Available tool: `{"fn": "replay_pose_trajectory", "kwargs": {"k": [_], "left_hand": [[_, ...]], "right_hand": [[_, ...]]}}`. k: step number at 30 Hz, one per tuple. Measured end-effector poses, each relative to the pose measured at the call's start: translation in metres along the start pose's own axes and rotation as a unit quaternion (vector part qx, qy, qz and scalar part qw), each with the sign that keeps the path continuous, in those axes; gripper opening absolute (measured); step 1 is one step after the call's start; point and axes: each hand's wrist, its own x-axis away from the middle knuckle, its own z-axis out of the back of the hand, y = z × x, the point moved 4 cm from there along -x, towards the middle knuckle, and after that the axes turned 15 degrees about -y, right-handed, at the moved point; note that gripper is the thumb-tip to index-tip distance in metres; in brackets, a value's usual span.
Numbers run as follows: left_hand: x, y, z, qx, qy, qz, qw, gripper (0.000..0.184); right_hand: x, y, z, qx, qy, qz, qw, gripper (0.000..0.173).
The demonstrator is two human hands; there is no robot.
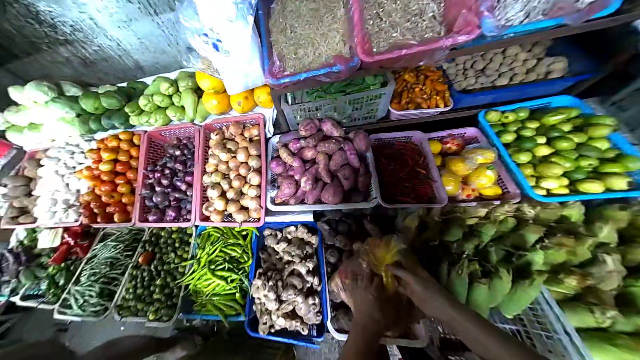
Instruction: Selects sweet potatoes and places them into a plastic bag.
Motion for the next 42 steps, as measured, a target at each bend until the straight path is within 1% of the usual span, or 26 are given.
{"fn": "replay_pose_trajectory", "kwargs": {"k": [2,4,7,9,11,12,13,14,15,17,18,20,22,23,25,27,29,31,33,34,36,38,40,42], "left_hand": [[0.004,-0.003,-0.002,0.043,0.065,-0.045,0.996,0.038],[0.006,-0.006,-0.001,0.085,0.101,-0.053,0.99,0.036],[0.007,-0.006,0.004,0.108,0.096,-0.021,0.989,0.039],[0.005,-0.007,0.005,0.111,0.101,-0.006,0.989,0.038],[0.007,-0.004,0.007,0.12,0.095,0.031,0.988,0.036],[0.008,-0.002,0.008,0.127,0.093,0.049,0.986,0.036],[0.009,0.0,0.01,0.136,0.09,0.067,0.984,0.037],[0.01,0.003,0.009,0.14,0.087,0.08,0.983,0.037],[0.011,0.006,0.007,0.141,0.085,0.09,0.982,0.038],[0.015,0.014,0.01,0.135,0.089,0.106,0.981,0.038],[0.017,0.018,0.013,0.126,0.094,0.114,0.981,0.037],[0.02,0.023,0.014,0.11,0.096,0.126,0.981,0.037],[0.021,0.025,0.012,0.098,0.094,0.136,0.981,0.038],[0.021,0.024,0.011,0.101,0.104,0.136,0.98,0.038],[0.021,0.02,0.008,0.115,0.125,0.142,0.975,0.037],[0.022,0.019,0.003,0.114,0.111,0.166,0.973,0.036],[0.019,0.019,0.01,0.116,0.096,0.169,0.974,0.038],[0.016,0.007,0.005,0.178,0.1,0.136,0.969,0.036],[0.011,-0.008,-0.006,0.272,0.105,0.1,0.951,0.033],[0.01,-0.013,-0.009,0.285,0.093,0.093,0.949,0.032],[0.005,-0.014,0.0,0.244,0.068,0.084,0.964,0.033],[0.003,-0.011,0.007,0.211,0.061,0.07,0.973,0.033],[0.002,-0.009,0.01,0.226,0.069,0.037,0.971,0.033],[0.003,-0.006,0.012,0.236,0.062,0.024,0.97,0.033]], "right_hand": [[0.0,-0.006,0.003,0.004,-0.036,0.005,0.999,0.036],[-0.002,-0.012,0.008,0.039,-0.069,0.003,0.997,0.036],[-0.006,-0.019,0.025,0.131,-0.093,-0.026,0.987,0.038],[-0.004,-0.025,0.037,0.224,-0.09,-0.024,0.97,0.04],[0.004,-0.03,0.048,0.356,-0.061,0.033,0.932,0.043],[0.008,-0.032,0.051,0.4,-0.052,0.064,0.913,0.042],[0.01,-0.032,0.052,0.426,-0.063,0.081,0.899,0.04],[0.009,-0.028,0.054,0.445,-0.095,0.082,0.887,0.039],[0.006,-0.016,0.055,0.463,-0.135,0.073,0.873,0.042],[-0.003,0.005,0.05,0.515,-0.185,0.052,0.835,0.056],[-0.004,0.009,0.045,0.548,-0.19,0.04,0.813,0.06],[-0.001,0.013,0.036,0.591,-0.18,0.034,0.785,0.054],[0.002,0.008,0.031,0.598,-0.169,0.041,0.783,0.044],[0.003,0.005,0.029,0.592,-0.165,0.05,0.787,0.043],[0.005,0.004,0.023,0.593,-0.177,0.037,0.785,0.05],[0.007,0.012,0.019,0.598,-0.195,0.005,0.777,0.049],[0.002,0.007,0.015,0.613,-0.194,0.0,0.766,0.046],[-0.001,0.009,0.015,0.615,-0.19,-0.009,0.765,0.045],[-0.005,0.013,0.02,0.599,-0.185,0.0,0.779,0.039],[-0.005,0.016,0.02,0.591,-0.182,0.003,0.786,0.038],[-0.007,0.013,0.016,0.595,-0.164,0.001,0.787,0.04],[-0.009,0.015,0.012,0.594,-0.137,0.005,0.792,0.042],[-0.012,0.017,0.012,0.578,-0.12,0.019,0.807,0.04],[-0.015,0.019,0.016,0.552,-0.127,0.04,0.823,0.034]]}}
